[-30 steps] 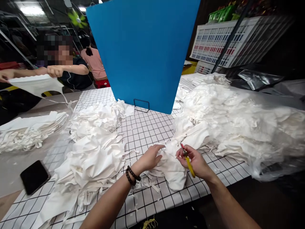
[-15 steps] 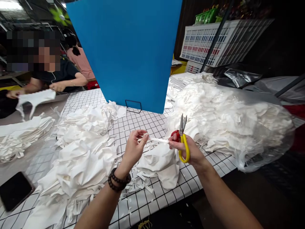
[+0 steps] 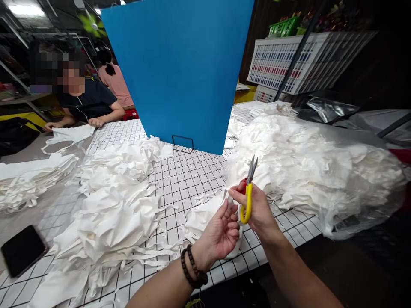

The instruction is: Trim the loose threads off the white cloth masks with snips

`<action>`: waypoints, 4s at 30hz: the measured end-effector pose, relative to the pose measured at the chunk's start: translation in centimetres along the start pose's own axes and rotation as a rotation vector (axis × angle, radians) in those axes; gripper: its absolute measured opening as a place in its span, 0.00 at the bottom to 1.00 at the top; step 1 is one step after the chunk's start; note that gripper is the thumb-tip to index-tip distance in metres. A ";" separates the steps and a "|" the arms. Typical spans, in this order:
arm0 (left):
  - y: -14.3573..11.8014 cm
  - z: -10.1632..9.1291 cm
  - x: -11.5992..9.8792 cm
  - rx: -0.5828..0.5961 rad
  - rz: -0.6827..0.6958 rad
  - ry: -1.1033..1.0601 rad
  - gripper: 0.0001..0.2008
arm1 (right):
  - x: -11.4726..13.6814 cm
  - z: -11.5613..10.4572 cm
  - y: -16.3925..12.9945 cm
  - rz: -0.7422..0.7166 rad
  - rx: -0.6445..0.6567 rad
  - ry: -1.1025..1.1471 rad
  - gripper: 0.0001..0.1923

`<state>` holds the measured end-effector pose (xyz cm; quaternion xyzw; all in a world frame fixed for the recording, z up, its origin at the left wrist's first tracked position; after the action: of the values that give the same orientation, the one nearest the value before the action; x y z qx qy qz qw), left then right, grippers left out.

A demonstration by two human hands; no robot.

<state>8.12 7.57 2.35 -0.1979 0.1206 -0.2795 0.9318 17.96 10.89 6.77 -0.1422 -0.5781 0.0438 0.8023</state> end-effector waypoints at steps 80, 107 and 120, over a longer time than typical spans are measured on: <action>-6.7 -4.1 -2.4 0.250 0.761 1.083 0.09 | -0.9 -2.6 -5.9 -0.076 0.266 -1.261 0.20; -7.6 -4.0 -3.1 0.269 0.667 1.240 0.12 | -1.2 -3.3 -6.2 -0.208 0.189 -1.469 0.14; -7.4 -3.4 -3.2 0.217 0.613 1.092 0.15 | -2.9 -3.8 -5.6 -0.066 0.307 -1.122 0.19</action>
<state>0.89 2.70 2.91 0.1120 0.6006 -0.0714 0.7884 20.06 4.20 4.58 0.0386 -0.9059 0.1706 0.3856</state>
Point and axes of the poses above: each hand's wrist, its own y-axis towards the middle knuckle, its own z-axis out of the palm, x = y × z, the point moved 2 cm from there along y, towards the middle knuckle, and after that the axes turned 14 degrees about z, right-handed, at the moved point
